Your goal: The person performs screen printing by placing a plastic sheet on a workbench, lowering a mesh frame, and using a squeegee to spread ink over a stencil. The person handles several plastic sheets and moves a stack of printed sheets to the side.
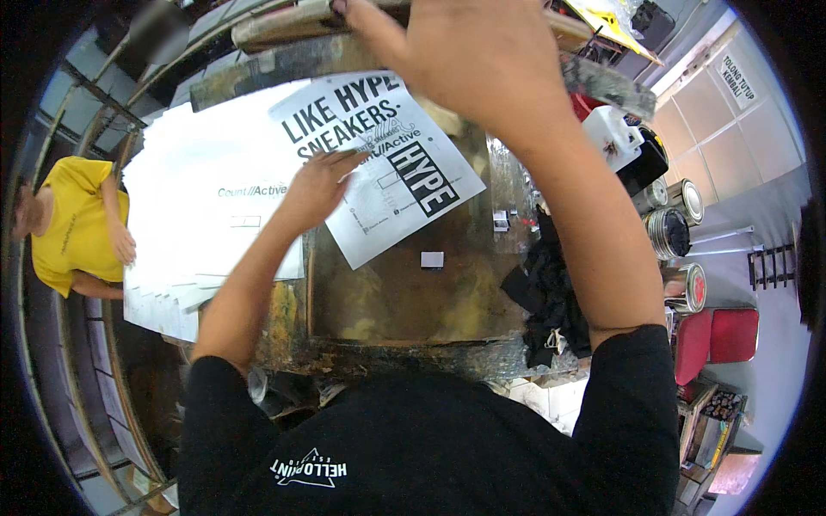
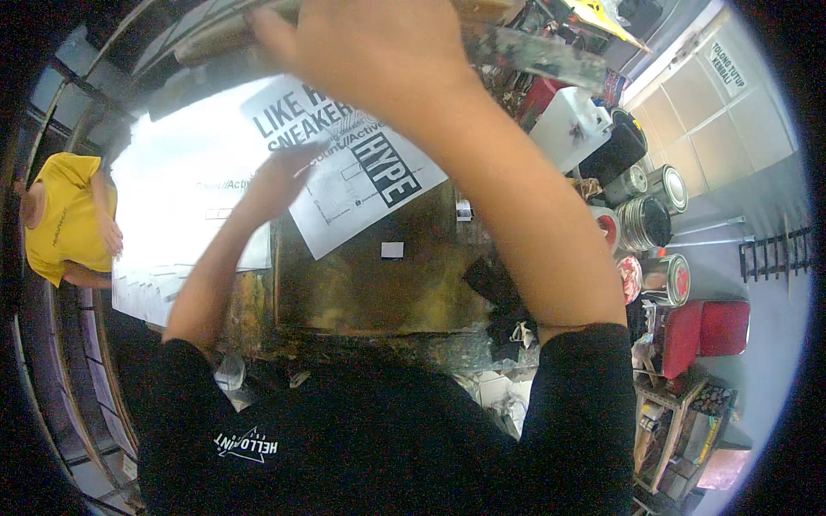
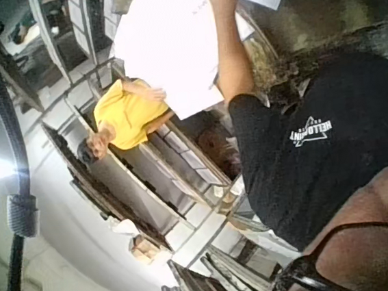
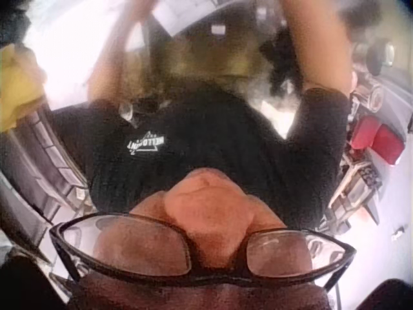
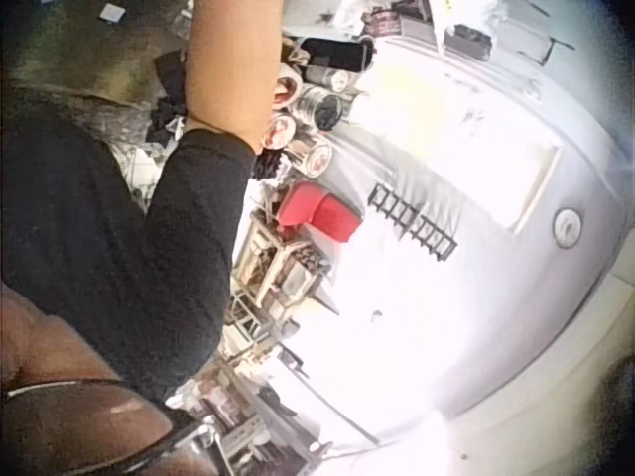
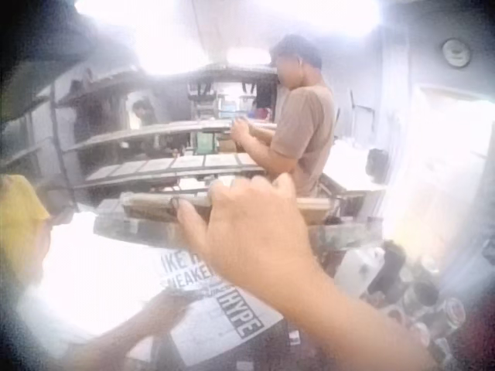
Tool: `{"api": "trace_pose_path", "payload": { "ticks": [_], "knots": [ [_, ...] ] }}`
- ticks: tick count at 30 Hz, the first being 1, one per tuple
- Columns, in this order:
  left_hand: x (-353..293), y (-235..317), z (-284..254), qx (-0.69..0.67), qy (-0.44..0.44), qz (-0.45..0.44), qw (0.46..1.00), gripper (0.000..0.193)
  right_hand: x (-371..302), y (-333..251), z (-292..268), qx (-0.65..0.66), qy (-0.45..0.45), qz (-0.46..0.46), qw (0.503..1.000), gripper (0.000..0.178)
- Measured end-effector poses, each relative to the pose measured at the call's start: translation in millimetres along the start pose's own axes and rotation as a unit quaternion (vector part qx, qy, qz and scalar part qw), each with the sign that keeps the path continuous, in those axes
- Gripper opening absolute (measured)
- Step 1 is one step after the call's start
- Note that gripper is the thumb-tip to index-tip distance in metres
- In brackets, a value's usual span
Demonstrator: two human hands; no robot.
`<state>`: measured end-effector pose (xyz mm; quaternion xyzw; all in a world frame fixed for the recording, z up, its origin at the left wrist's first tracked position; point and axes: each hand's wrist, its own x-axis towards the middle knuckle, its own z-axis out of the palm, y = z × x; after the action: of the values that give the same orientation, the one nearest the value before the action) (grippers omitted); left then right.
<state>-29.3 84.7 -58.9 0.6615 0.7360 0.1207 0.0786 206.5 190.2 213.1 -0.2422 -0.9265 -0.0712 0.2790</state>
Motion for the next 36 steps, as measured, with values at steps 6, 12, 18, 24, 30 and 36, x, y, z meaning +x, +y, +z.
{"api": "trace_pose_path", "payload": {
  "ticks": [6, 12, 18, 24, 30, 36],
  "knots": [
    [7.1, 76.2, 80.7, 0.089, 0.025, -0.03, 0.995, 0.081, 26.5, 1.1, 17.3, -0.062, 0.03, -0.021, 0.997, 0.065],
    [24.0, 49.2, 90.3, 0.027, 0.013, 0.167, 0.986, 0.076, 13.3, 3.4, 8.9, -0.023, 0.037, -0.007, 0.999, 0.063],
    [31.7, 50.8, 86.0, 0.037, -0.015, 0.181, 0.983, 0.079, 18.8, -3.9, 8.2, 0.038, -0.04, 0.018, 0.998, 0.06],
    [19.3, 58.6, 79.4, 0.04, 0.0, 0.177, 0.983, 0.078, 14.5, -6.0, -1.6, 0.051, -0.078, 0.049, 0.994, 0.057],
    [-36.2, 40.8, -32.8, -0.491, 0.251, -0.142, 0.822, 0.068, -5.3, -16.3, 4.6, 0.012, -0.033, 0.047, 0.998, 0.052],
    [-127.1, 45.6, -82.5, -0.623, 0.252, -0.063, 0.738, 0.089, -86.3, -23.8, 61.2, -0.022, 0.009, -0.03, 0.999, 0.044]
  ]
}}
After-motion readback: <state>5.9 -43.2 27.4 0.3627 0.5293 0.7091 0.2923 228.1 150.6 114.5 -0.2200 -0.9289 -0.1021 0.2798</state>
